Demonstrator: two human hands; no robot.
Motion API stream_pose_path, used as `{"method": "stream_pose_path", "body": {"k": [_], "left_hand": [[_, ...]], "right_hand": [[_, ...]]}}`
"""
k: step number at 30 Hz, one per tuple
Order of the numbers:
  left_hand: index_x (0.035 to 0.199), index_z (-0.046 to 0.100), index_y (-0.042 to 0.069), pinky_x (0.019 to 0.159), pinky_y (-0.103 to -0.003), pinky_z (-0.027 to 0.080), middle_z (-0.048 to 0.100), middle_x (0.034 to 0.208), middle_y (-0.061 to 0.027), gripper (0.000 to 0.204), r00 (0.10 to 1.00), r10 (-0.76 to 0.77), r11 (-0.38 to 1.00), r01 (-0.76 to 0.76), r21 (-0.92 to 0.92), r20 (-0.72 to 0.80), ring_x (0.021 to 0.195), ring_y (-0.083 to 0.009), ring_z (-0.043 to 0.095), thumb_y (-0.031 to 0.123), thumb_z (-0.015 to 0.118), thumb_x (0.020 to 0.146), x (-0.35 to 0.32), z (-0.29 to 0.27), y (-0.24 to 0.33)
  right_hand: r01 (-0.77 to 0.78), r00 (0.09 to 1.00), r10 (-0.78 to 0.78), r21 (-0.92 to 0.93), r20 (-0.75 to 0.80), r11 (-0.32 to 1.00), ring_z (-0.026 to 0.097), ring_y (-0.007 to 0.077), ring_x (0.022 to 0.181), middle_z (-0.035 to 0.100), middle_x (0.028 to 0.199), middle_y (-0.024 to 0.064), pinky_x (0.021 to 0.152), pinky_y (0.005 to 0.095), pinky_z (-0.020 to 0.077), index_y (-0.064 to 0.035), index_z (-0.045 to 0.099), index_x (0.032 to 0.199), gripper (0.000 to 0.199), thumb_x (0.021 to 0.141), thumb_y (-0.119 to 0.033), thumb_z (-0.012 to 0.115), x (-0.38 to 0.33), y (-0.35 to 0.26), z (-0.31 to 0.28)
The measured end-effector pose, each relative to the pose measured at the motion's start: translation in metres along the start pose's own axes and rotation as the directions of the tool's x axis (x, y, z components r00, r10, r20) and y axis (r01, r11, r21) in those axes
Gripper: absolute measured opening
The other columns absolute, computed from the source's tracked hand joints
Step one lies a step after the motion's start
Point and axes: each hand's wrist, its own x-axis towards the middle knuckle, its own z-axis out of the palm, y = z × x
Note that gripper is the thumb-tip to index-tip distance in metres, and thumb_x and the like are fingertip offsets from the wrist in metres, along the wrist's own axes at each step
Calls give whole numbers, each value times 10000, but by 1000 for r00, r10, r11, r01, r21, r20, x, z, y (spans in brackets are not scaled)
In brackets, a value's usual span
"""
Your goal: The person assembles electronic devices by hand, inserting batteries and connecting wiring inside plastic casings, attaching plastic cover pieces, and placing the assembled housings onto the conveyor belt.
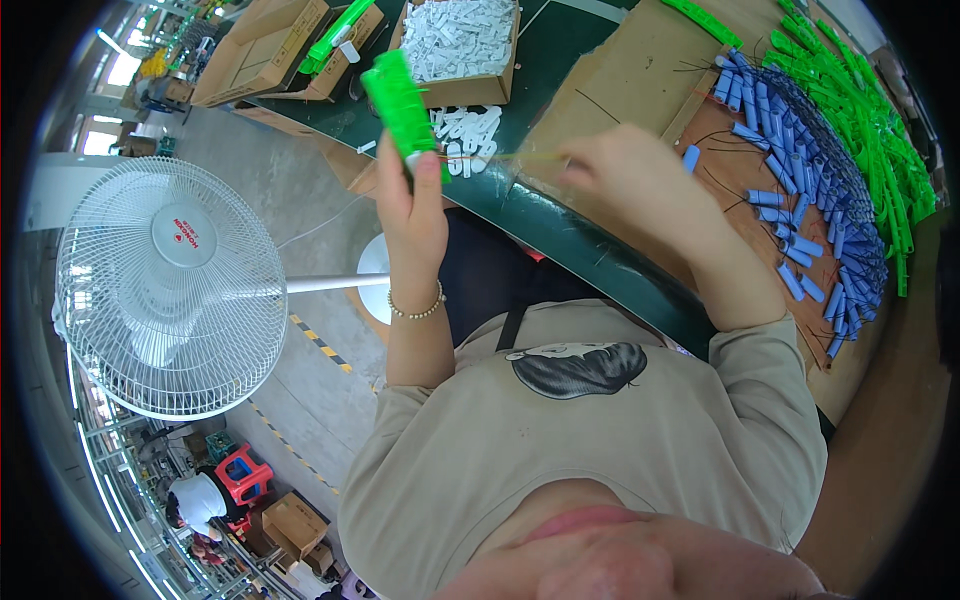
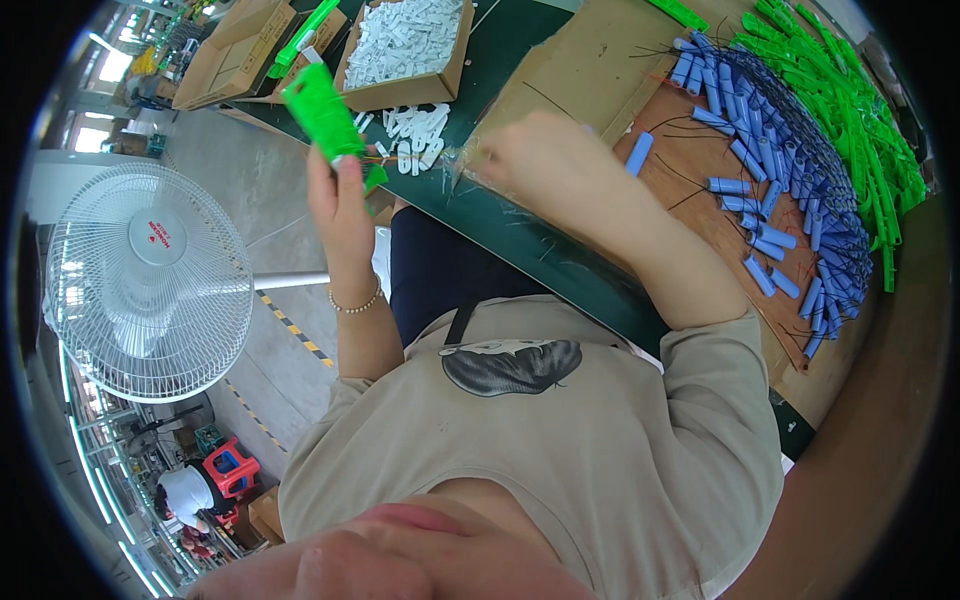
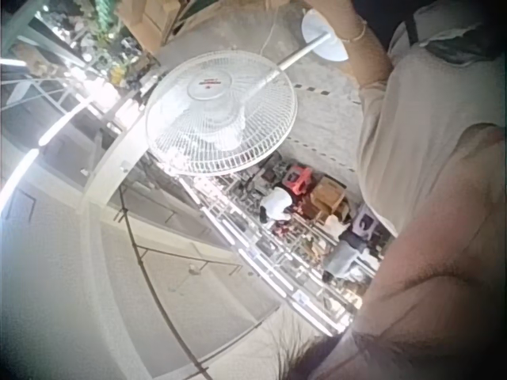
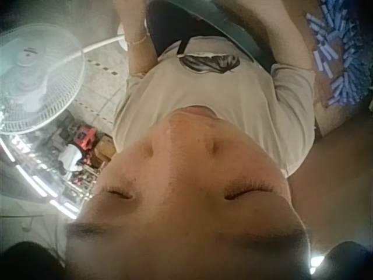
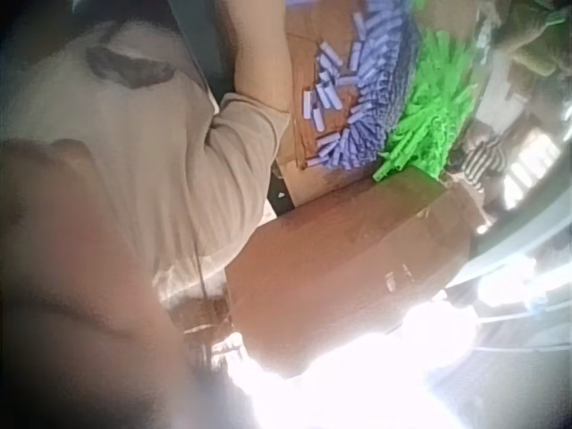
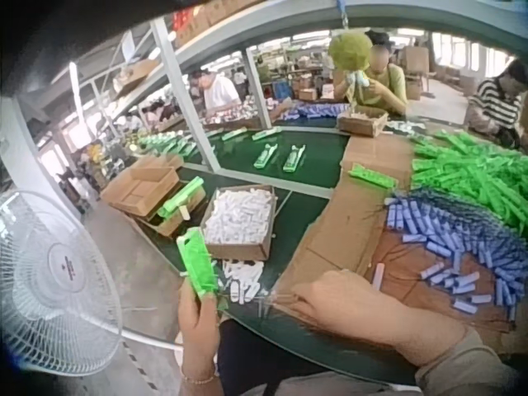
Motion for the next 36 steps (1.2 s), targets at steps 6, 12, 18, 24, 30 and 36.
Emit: {"method": "stream_pose_path", "body": {"k": [6, 12, 18, 24, 30, 36], "left_hand": [[1251, 476, -4, 696, -262, 478, 570, 952, -61, 372, 877, -350, 861, 440, -257, 328, 789, -134, 586, 245, 452, 977, -8, 10, -6], [1203, 486, -5, 645, -306, 534, 597, 984, -139, 423, 686, -427, 590, 705, -393, 589, 753, -202, 632, 344, 392, 984, -23, 19, -20], [1219, 472, 0, 660, -369, 538, 589, 1031, -153, 473, 750, -384, 460, 662, -592, 539, 773, -240, 635, 394, 349, 988, -44, 49, -12], [1214, 485, 1, 718, -391, 525, 595, 1030, -145, 493, 724, -468, 262, 662, -702, 507, 802, -244, 628, 402, 294, 1000, -47, 60, -9], [1256, 438, 22, 717, -309, 510, 581, 1009, -97, 415, 821, -458, 536, 562, -630, 342, 826, -166, 599, 333, 323, 1008, -48, 63, -15], [1230, 434, 22, 720, -323, 514, 579, 1040, -111, 373, 906, -352, 714, 423, -557, 236, 846, -188, 611, 304, 338, 1006, -43, 57, -15]], "right_hand": [[34, 983, -5, 155, -184, 987, 556, 158, 688, 592, 725, 68, 596, 307, 417, -17, 689, 958, 249, 776, -184, 713, -2, 8, -41], [-122, 903, 247, 341, -352, 932, 618, 113, 768, 651, 878, 36, 698, 234, 502, -18, 687, 981, 207, 779, -60, 707, 5, 13, -46], [231, 906, 319, 956, -280, 184, 642, 136, 798, 648, 998, 92, 700, 236, 546, -34, 561, 1167, 329, 852, -67, 650, 17, 13, -13], [42, 897, 437, 972, 65, -232, 625, 133, 873, 606, 1114, 122, 767, 226, 550, -6, 497, 1210, 322, 907, -77, 581, 23, 16, 4], [-104, 963, 220, 966, 157, -235, 623, 164, 906, 605, 1118, 127, 825, 274, 546, 12, 507, 1199, 296, 941, -131, 534, 20, 12, -4], [-277, 942, 246, 943, 228, 184, 616, 121, 704, 628, 812, 70, 658, 246, 513, 2, 524, 1218, 385, 963, -286, 507, 19, -4, -6]]}}
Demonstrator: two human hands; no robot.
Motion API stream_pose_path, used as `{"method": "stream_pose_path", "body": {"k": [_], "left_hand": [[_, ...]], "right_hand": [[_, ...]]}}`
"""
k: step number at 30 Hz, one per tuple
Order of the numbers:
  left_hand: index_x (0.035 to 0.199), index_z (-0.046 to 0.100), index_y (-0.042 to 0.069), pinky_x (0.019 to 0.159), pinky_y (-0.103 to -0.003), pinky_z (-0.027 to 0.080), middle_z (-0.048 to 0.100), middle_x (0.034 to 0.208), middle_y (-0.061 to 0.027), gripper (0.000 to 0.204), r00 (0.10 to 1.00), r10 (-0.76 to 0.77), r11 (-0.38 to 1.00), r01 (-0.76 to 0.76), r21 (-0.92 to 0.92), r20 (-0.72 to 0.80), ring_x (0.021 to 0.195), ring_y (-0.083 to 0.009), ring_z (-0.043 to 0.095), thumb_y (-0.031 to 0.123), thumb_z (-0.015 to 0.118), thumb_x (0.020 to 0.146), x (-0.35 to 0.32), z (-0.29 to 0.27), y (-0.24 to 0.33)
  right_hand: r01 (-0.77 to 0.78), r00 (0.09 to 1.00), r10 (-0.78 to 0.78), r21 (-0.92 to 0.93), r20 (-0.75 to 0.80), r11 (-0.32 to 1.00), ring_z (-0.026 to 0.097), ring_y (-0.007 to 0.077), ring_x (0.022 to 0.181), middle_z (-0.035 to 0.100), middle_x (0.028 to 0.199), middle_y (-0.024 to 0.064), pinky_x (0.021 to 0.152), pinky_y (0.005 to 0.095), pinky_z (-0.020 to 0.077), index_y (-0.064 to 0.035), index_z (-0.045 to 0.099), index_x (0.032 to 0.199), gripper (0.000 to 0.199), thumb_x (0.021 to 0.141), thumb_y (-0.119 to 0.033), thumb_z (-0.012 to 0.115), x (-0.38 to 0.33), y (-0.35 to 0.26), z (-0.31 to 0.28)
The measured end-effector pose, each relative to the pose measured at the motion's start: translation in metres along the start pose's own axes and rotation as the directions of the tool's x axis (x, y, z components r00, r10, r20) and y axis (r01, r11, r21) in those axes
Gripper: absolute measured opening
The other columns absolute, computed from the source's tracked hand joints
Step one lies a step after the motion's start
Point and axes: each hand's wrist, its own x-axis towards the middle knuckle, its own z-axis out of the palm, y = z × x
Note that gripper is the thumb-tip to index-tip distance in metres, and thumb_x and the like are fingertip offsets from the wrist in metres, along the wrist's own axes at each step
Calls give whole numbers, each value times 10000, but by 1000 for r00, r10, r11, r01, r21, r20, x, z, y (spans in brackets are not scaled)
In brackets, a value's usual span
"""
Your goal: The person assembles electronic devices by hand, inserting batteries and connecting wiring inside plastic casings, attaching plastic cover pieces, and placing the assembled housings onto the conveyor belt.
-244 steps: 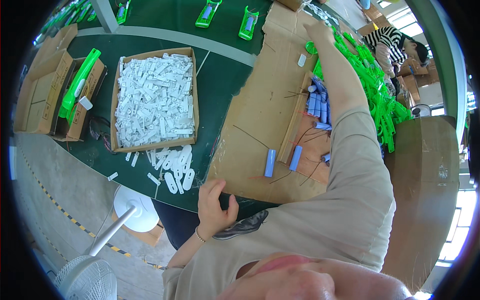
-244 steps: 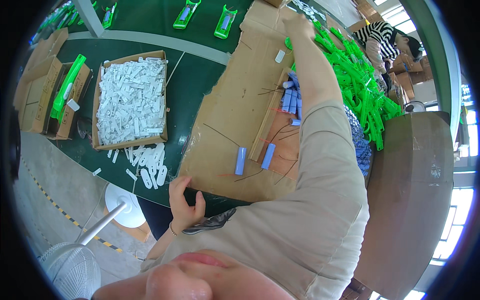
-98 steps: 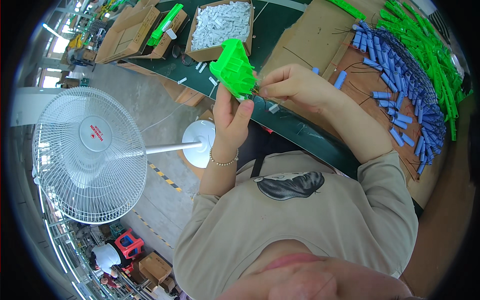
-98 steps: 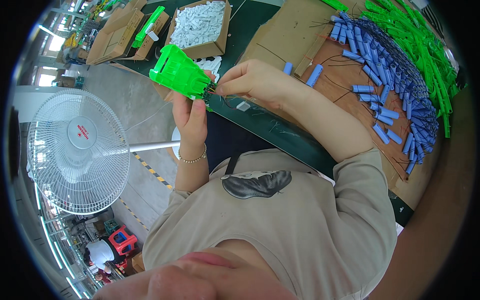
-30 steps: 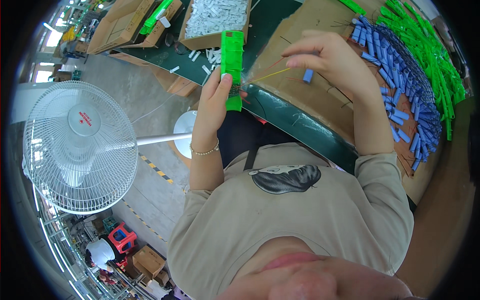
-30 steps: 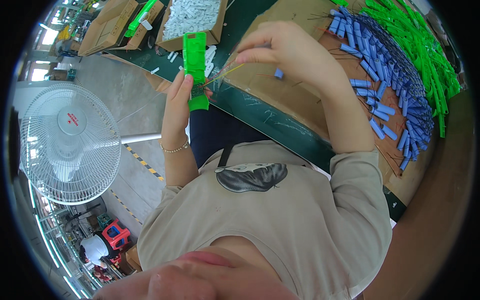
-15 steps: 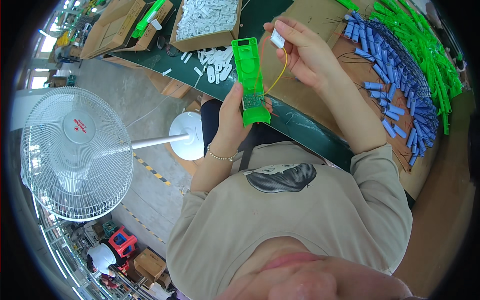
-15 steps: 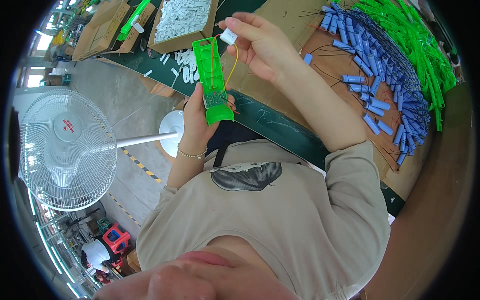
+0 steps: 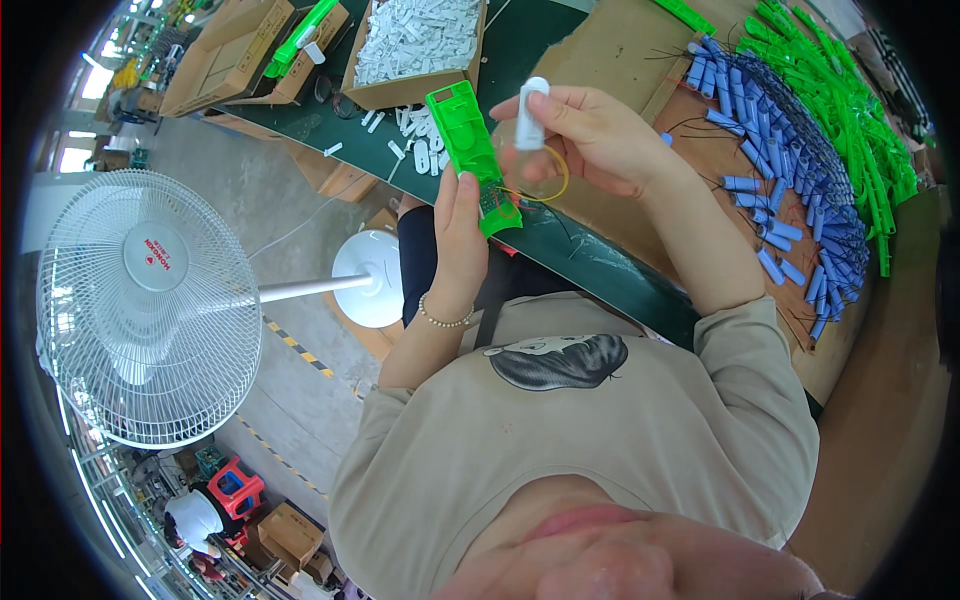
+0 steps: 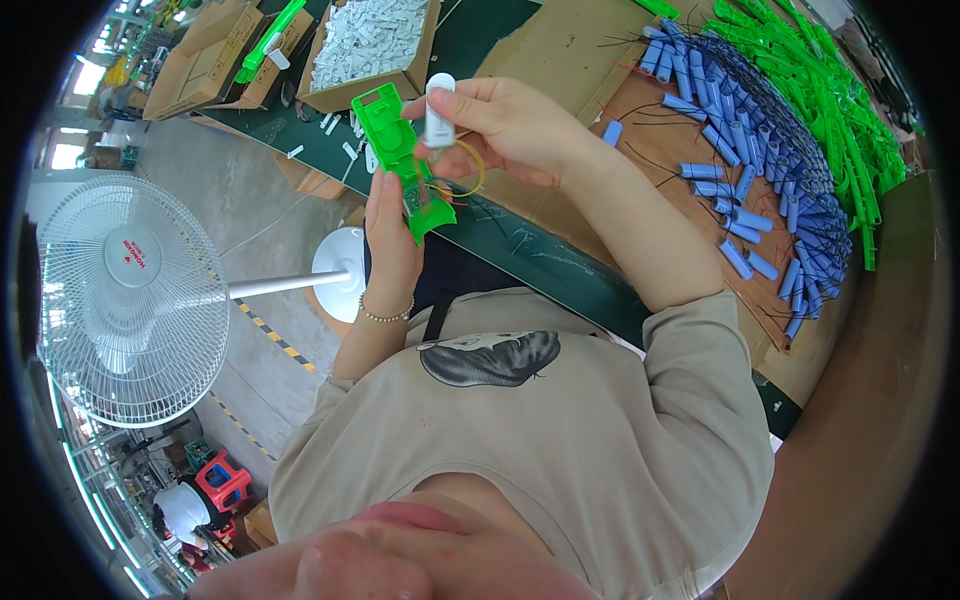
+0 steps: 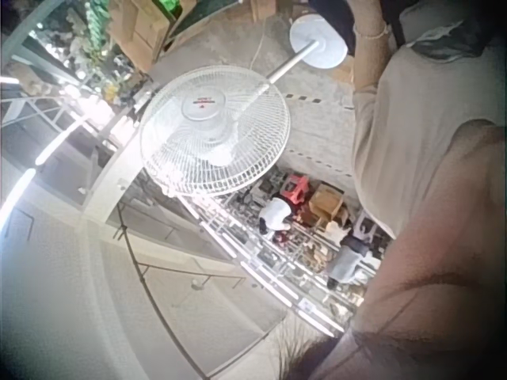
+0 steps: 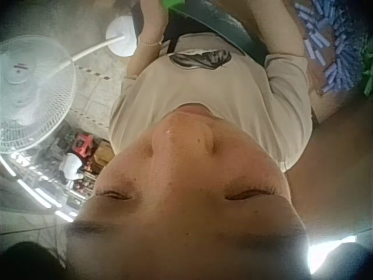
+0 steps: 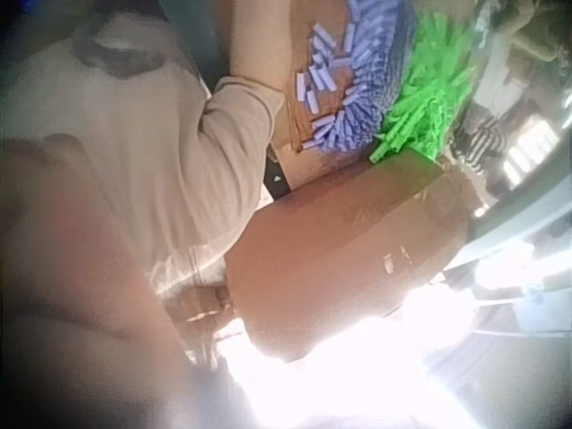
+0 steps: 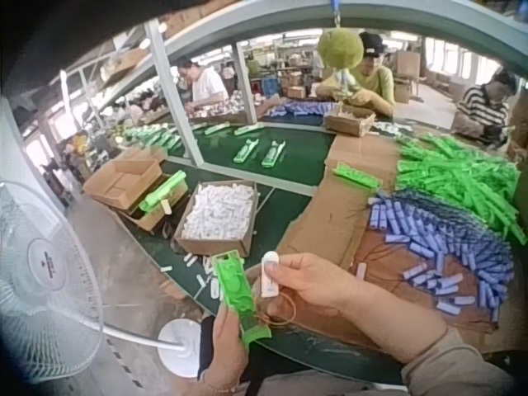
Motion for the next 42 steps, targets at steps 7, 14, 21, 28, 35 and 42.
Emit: {"method": "stream_pose_path", "body": {"k": [7, 14, 21, 28, 35, 42], "left_hand": [[1282, 412, -4, 786, -286, 478, 568, 1083, -100, 381, 991, 116, 969, -129, 211, 73, 908, -154, 581, 245, 357, 999, 2, -1, 6], [1319, 395, -23, 818, -266, 439, 546, 1109, -139, 407, 936, 192, 776, -328, 539, 294, 925, -155, 551, 106, 453, 937, 2, 6, 1], [1301, 391, -20, 819, -309, 488, 545, 1070, -93, 378, 925, -161, 983, 118, 142, 344, 918, -168, 575, 148, 416, 963, -14, 27, -8], [1390, 268, 8, 886, -314, 469, 492, 1259, -126, 553, 994, -51, 998, 46, 46, 99, 1050, -193, 548, 41, 530, 904, -4, 28, -8], [1174, 581, -9, 957, -412, 425, 594, 1156, -150, 448, 677, 530, 220, -692, 688, 511, 1034, -262, 587, 21, 695, 743, 24, -20, 17], [1146, 628, 4, 961, -423, 421, 517, 1239, -158, 447, 750, 555, 489, -645, 587, 360, 1136, -301, 516, 64, 691, 708, 16, -19, 11]], "right_hand": [[94, 976, -152, -326, -157, 941, 403, 39, 472, 476, 615, -17, 434, 184, 312, -7, 464, 1275, 464, 957, -342, 509, 3, 0, 1], [164, 939, -254, -345, -234, 924, 442, 34, 464, 509, 607, 5, 425, 179, 304, -3, 495, 1214, 436, 942, -342, 529, 11, 4, -3], [218, 638, -756, -907, -147, 360, 604, 319, 600, 611, 680, 171, 558, 373, 465, -10, 636, 828, 461, 891, -458, 549, 23, 16, -16], [91, 948, -296, -791, -117, 605, 608, 162, 887, 650, 948, 113, 777, 271, 476, 30, 609, 1091, 438, 798, -286, 687, 16, 5, -14], [195, 971, 9, -812, 239, 550, 574, 98, 893, 631, 963, 69, 792, 246, 452, 38, 542, 1128, 468, 763, -171, 745, 2, -12, -14], [172, 970, -110, -293, 218, 941, 580, 116, 881, 615, 960, 71, 738, 246, 461, 29, 526, 1158, 420, 847, -211, 675, 11, 11, -5]]}}
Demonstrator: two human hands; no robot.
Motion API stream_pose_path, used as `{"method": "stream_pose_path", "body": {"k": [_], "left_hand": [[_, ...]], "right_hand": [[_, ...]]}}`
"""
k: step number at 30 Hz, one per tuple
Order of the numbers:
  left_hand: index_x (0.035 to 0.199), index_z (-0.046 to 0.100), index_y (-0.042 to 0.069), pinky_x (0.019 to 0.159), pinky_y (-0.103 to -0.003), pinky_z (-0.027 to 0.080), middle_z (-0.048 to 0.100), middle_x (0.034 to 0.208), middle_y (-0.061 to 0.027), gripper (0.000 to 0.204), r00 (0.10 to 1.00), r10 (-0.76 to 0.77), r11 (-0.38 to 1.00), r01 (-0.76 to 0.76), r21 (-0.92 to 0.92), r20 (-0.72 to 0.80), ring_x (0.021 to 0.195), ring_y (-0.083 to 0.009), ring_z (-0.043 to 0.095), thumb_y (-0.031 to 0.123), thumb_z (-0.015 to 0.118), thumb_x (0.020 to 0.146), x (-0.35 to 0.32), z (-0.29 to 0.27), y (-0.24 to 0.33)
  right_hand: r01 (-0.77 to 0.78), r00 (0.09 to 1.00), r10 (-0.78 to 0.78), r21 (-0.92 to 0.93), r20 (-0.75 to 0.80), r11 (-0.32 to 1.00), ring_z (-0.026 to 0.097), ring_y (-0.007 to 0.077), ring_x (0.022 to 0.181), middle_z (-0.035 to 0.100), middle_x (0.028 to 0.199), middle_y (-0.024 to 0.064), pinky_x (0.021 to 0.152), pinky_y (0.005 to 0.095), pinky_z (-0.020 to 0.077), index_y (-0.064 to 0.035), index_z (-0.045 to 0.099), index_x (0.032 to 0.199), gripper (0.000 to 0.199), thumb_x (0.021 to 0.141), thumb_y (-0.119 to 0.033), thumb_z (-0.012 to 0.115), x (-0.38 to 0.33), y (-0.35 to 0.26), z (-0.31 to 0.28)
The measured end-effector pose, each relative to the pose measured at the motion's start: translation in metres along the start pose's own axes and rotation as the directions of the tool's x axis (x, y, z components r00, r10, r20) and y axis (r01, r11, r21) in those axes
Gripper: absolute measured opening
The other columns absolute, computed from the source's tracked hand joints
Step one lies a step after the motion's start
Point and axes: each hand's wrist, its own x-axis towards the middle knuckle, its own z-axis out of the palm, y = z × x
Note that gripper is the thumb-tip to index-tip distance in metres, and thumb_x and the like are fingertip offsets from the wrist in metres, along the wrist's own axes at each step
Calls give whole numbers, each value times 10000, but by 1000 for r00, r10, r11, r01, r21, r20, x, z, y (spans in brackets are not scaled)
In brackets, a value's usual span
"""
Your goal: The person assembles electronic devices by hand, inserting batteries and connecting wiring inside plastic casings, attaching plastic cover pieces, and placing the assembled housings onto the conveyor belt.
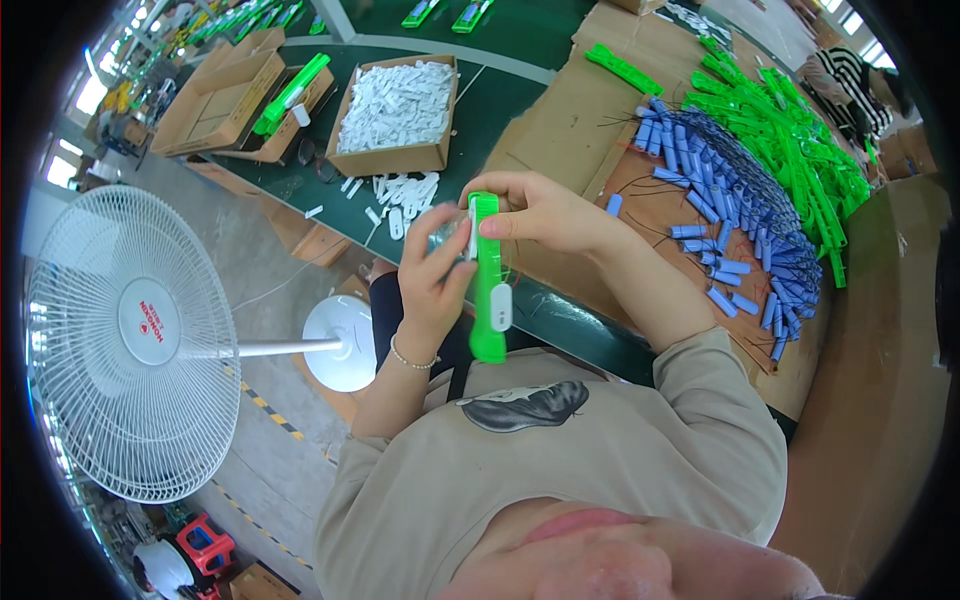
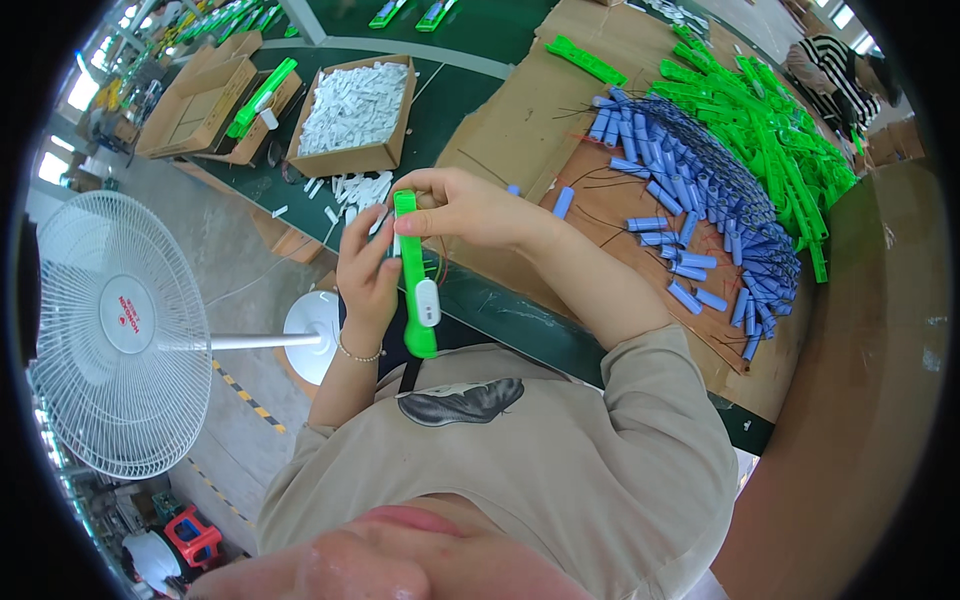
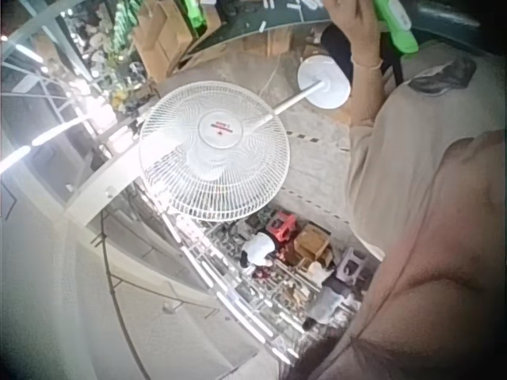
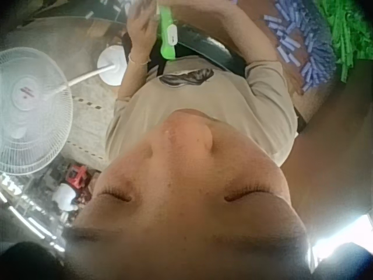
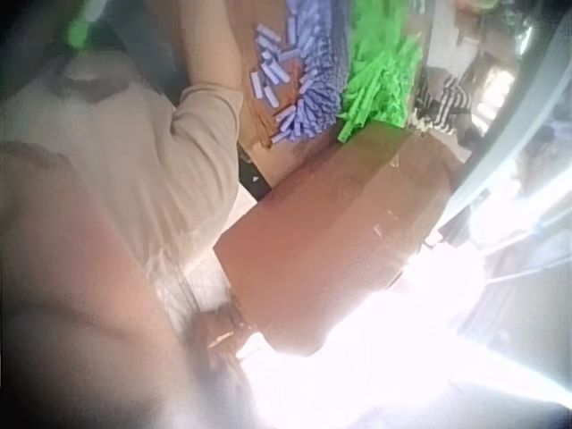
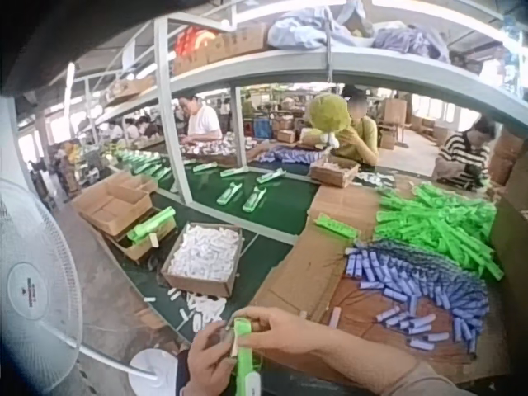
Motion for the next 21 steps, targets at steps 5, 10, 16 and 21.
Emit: {"method": "stream_pose_path", "body": {"k": [5, 10, 16, 21], "left_hand": [[1462, 264, 142, 952, -384, 430, 408, 1340, -121, 767, 727, -269, 18, 659, -752, 632, 1174, -232, 478, 153, 665, 808, 13, -11, 9], [1471, 174, 91, 815, -326, 483, 515, 1196, -121, 684, 708, -559, 253, 642, -724, 432, 982, -199, 560, 185, 560, 914, -2, 6, 9], [1434, 240, 23, 784, -268, 473, 532, 1134, -89, 532, 784, -531, 618, 618, -486, 322, 918, -151, 562, 150, 429, 953, -8, 3, 11], [1365, 324, 6, 726, -256, 471, 539, 1089, -86, 413, 819, -537, 710, 569, -416, 203, 832, -130, 564, 123, 363, 971, -8, 1, 15]], "right_hand": [[-46, 994, 28, 182, 102, 982, 579, 119, 906, 619, 982, 79, 768, 261, 481, 36, 496, 1188, 412, 865, -165, 653, 0, 10, 12], [-73, 992, 76, 33, -102, 997, 611, 177, 964, 615, 1089, 138, 838, 302, 490, 33, 480, 1212, 431, 846, -116, 652, 7, 1, 7], [127, 913, -157, -104, -377, 986, 595, 110, 755, 629, 928, 97, 637, 256, 471, 49, 546, 1069, 382, 818, -184, 715, 7, 7, 14], [-54, 977, 31, -107, -212, 993, 587, 85, 714, 645, 757, 60, 634, 255, 460, 20, 659, 848, 172, 797, -141, 690, 7, 11, 17]]}}
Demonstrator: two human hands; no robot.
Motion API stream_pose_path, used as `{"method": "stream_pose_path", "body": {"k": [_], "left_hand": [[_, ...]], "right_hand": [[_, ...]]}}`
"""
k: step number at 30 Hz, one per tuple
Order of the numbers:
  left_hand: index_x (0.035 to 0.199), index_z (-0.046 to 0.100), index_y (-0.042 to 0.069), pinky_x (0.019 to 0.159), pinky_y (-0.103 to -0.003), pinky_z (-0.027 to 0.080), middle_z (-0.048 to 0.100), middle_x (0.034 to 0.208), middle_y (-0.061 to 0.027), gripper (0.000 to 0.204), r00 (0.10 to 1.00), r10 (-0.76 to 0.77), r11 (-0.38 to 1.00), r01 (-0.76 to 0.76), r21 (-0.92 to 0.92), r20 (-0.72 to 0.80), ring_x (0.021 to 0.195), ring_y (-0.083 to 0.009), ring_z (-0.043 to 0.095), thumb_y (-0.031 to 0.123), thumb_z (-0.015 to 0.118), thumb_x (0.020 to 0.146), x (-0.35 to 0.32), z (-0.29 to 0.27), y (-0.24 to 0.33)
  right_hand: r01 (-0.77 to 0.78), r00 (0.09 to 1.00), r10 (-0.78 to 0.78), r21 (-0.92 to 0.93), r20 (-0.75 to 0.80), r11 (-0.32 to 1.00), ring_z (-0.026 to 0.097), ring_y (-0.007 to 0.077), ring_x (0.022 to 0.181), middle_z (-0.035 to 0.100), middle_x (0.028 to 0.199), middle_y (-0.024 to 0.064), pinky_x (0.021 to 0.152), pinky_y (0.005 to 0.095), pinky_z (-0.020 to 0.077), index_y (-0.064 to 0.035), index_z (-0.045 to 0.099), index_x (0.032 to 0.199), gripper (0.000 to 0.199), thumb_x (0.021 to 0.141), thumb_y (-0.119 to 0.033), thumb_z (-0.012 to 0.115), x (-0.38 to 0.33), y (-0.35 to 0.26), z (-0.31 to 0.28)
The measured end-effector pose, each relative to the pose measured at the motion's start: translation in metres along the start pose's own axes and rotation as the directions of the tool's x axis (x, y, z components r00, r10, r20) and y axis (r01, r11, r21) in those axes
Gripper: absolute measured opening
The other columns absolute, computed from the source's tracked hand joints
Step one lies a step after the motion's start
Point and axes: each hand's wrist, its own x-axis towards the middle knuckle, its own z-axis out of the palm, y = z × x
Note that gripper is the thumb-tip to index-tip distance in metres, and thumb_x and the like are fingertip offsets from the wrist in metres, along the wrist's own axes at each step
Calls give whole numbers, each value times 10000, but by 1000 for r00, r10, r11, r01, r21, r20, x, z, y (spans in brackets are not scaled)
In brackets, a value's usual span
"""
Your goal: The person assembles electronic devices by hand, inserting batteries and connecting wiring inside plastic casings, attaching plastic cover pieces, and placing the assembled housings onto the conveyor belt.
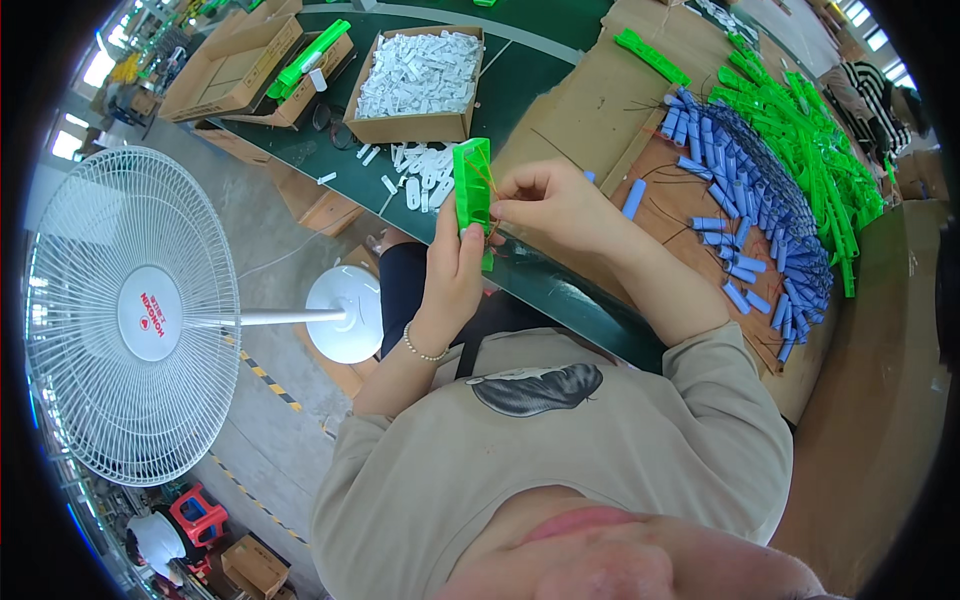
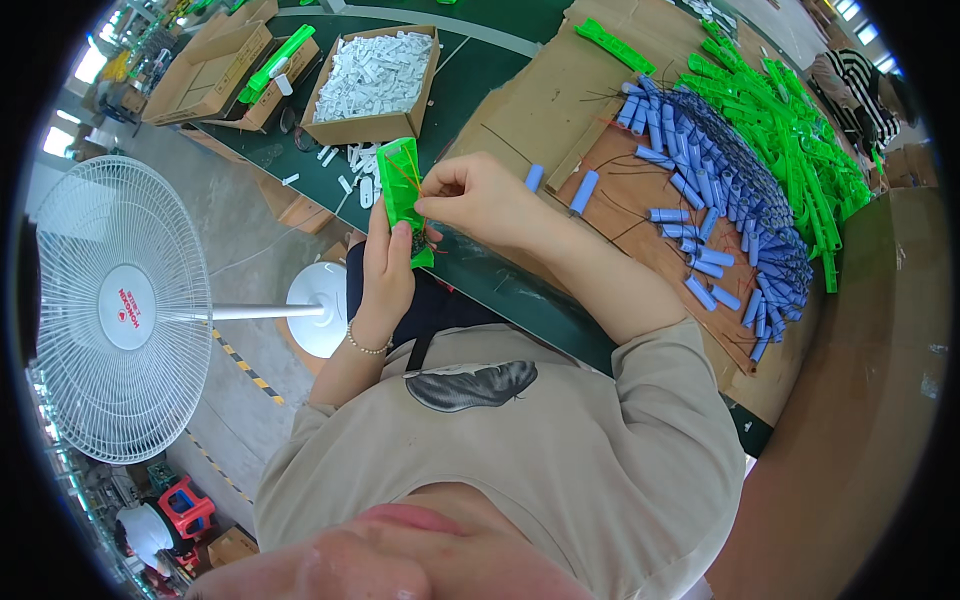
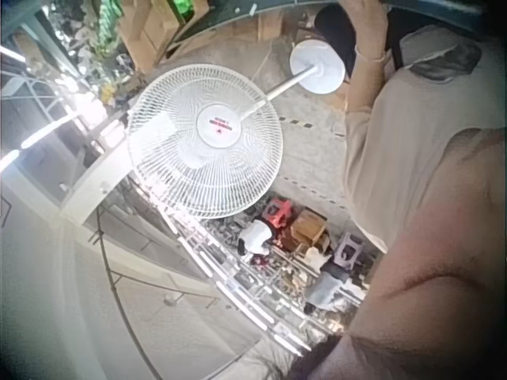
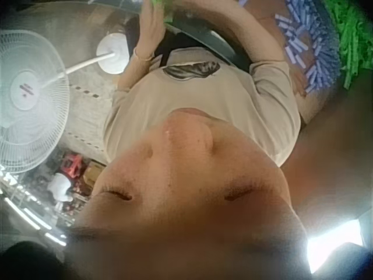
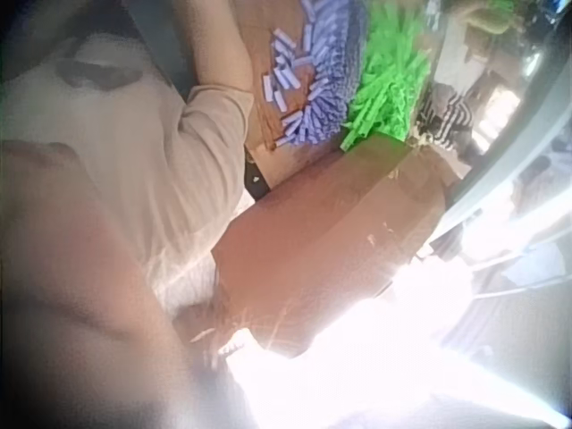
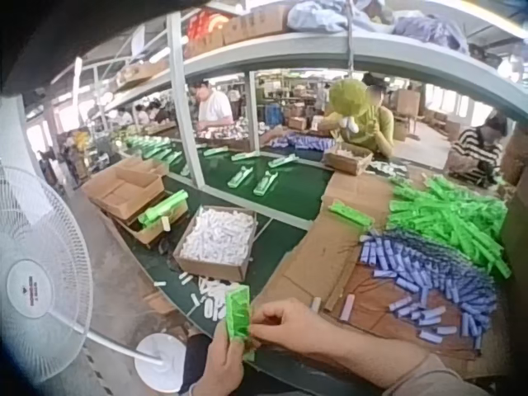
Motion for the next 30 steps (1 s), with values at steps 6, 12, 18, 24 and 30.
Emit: {"method": "stream_pose_path", "body": {"k": [6, 12, 18, 24, 30], "left_hand": [[1313, 349, 4, 780, -272, 452, 528, 1050, -87, 364, 987, 119, 992, -113, 62, -105, 900, -148, 534, 111, 383, 966, 9, -1, -3], [1303, 338, -3, 796, -265, 450, 522, 1048, -95, 419, 999, -29, 999, 28, -20, -26, 908, -139, 530, 12, 462, 903, 9, 4, -7], [1277, 321, 10, 711, -300, 523, 529, 1032, -122, 374, 983, -152, 932, 178, -317, 105, 807, -156, 575, -3, 398, 911, 6, 0, -16], [1258, 288, 22, 678, -314, 538, 522, 989, -110, 382, 969, -119, 932, 184, -313, 218, 770, -148, 573, -28, 397, 896, 8, -1, -16], [1280, 260, 26, 684, -327, 540, 505, 1011, -113, 434, 951, -144, 899, 241, -367, 273, 775, -158, 572, -53, 402, 877, 7, -1, -16]], "right_hand": [[74, 984, -149, -531, -99, 844, 605, 174, 597, 630, 669, 119, 559, 298, 457, 4, 621, 756, 126, 771, -117, 652, -20, 6, 32], [28, 978, -138, -556, -156, 831, 622, 225, 634, 628, 695, 136, 581, 328, 469, 12, 606, 755, 133, 759, -110, 657, -35, 14, 32], [-56, 849, -427, -856, -311, 514, 597, 292, 764, 609, 800, 128, 712, 371, 483, -37, 674, 892, 133, 781, -82, 617, -54, 13, -43], [-126, 977, -165, -990, -136, 69, 559, 276, 910, 545, 907, 112, 759, 362, 471, -93, 676, 959, 220, 751, -63, 612, -85, 38, -111], [13, 939, -342, -988, -41, 154, 562, 233, 884, 555, 949, 80, 737, 331, 472, -81, 662, 966, 247, 725, -31, 682, -83, 20, -105]]}}
